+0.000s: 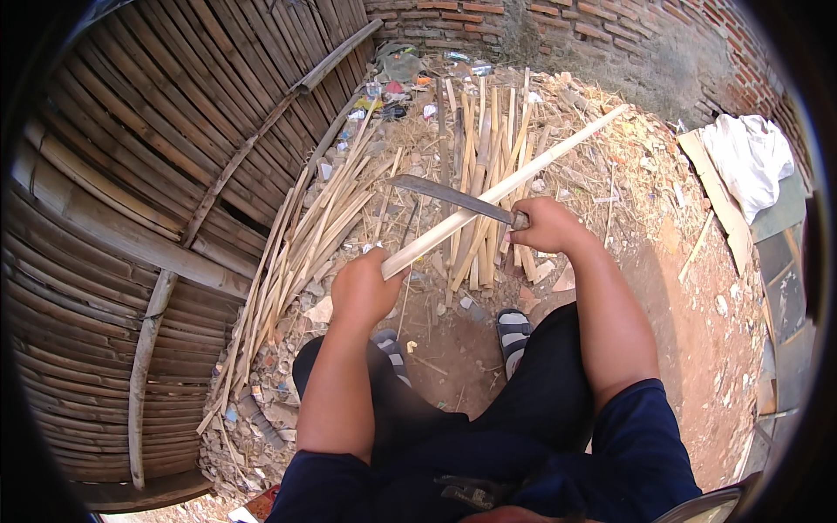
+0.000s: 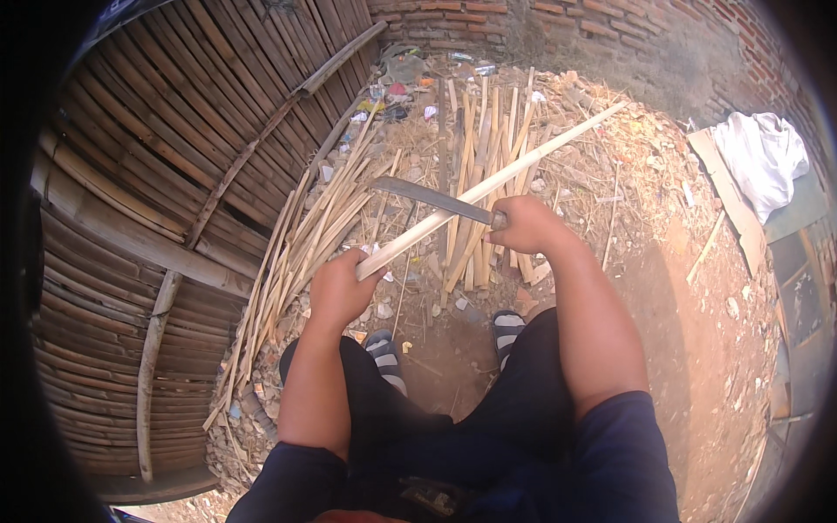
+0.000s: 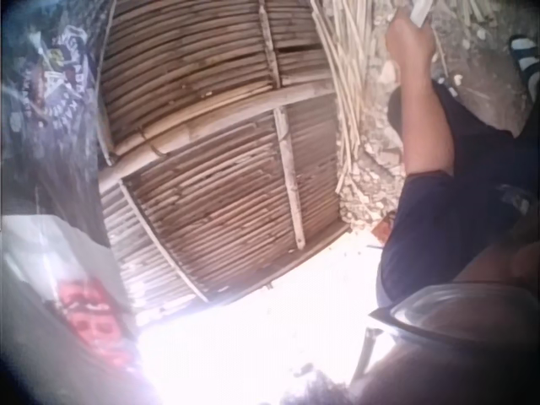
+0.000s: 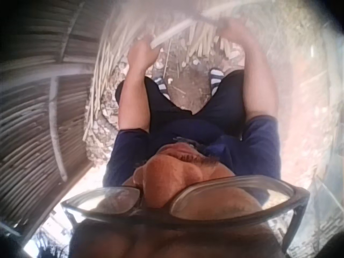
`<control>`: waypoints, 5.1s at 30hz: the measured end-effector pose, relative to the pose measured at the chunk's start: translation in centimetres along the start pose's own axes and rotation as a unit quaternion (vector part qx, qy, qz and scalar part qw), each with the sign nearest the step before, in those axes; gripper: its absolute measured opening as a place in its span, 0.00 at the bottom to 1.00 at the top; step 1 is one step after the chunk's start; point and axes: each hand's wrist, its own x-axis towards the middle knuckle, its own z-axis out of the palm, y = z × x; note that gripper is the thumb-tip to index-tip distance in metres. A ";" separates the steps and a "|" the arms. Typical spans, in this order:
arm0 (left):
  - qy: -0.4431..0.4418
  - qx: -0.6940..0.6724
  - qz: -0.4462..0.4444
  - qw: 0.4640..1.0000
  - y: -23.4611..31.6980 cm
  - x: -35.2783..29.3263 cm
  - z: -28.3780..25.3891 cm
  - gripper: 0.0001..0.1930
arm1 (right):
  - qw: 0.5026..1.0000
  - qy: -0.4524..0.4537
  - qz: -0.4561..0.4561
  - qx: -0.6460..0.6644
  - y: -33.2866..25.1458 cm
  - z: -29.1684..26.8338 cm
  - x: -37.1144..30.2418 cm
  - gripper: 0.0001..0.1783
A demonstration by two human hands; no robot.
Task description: The person is shaving a long bamboo stick using a knife, removing thin layers while sitting on the ground.
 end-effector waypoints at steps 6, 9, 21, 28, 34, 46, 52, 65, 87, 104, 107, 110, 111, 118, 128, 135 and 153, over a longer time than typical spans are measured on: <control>0.000 0.012 0.005 1.000 0.1 -0.1 0.1 0.17 | 0.994 -0.031 -0.098 -0.021 -2.0 1.8 -0.1 0.25; -0.002 0.005 0.005 1.000 0.0 -0.3 -0.1 0.17 | 0.994 -0.057 -0.091 -0.015 -2.6 1.6 -0.1 0.26; -0.008 0.005 0.007 1.000 0.5 -0.1 -0.2 0.17 | 0.999 -0.031 -0.019 -0.026 0.1 0.7 0.4 0.31; -0.025 0.017 0.009 1.000 0.5 -0.2 -0.4 0.17 | 0.993 -0.051 -0.102 -0.029 -2.2 2.4 0.3 0.27; -0.016 0.002 0.026 1.000 0.7 -0.2 -0.3 0.17 | 0.998 -0.049 -0.033 -0.014 0.0 1.4 0.7 0.31; -0.028 0.023 0.022 0.999 0.3 -0.3 -0.2 0.17 | 0.995 -0.075 -0.060 -0.038 -1.6 2.4 0.9 0.32; -0.045 0.027 0.019 0.998 0.5 -0.2 -0.3 0.17 | 0.994 -0.062 -0.092 -0.019 -1.1 3.1 0.9 0.29; -0.058 0.032 0.021 0.998 0.5 -0.2 -0.3 0.17 | 0.991 -0.099 -0.078 -0.036 -0.9 3.3 1.4 0.32; -0.044 0.016 0.038 0.998 0.4 -0.4 -0.2 0.16 | 0.991 -0.112 -0.060 -0.031 -1.9 2.8 0.9 0.32; -0.058 0.023 0.026 0.998 0.5 -0.3 -0.3 0.17 | 0.991 -0.106 -0.058 -0.050 -1.8 2.5 0.8 0.32; -0.056 0.022 0.027 0.998 0.5 -0.3 -0.3 0.17 | 0.991 -0.108 -0.060 -0.047 -1.9 2.5 0.8 0.31; -0.058 0.023 0.026 0.998 0.5 -0.3 -0.3 0.17 | 0.991 -0.109 -0.067 -0.039 -1.7 2.6 0.9 0.31; -0.058 0.023 0.025 0.998 0.6 -0.3 -0.3 0.17 | 0.991 -0.110 -0.066 -0.037 -1.7 2.6 0.9 0.31; -0.054 0.026 0.035 0.998 0.4 -0.3 -0.1 0.17 | 0.993 -0.066 -0.096 -0.027 -0.6 3.7 1.1 0.29; -0.060 0.038 0.036 0.997 0.2 -0.3 -0.1 0.17 | 0.991 -0.085 -0.097 -0.035 -0.7 3.9 1.3 0.29; -0.073 0.039 0.026 0.996 0.3 -0.2 -0.2 0.17 | 0.990 -0.092 -0.099 -0.033 -0.6 3.9 1.4 0.29; -0.080 0.041 0.021 0.996 0.5 -0.3 -0.3 0.17 | 0.989 -0.128 -0.059 -0.036 -1.6 3.3 1.2 0.31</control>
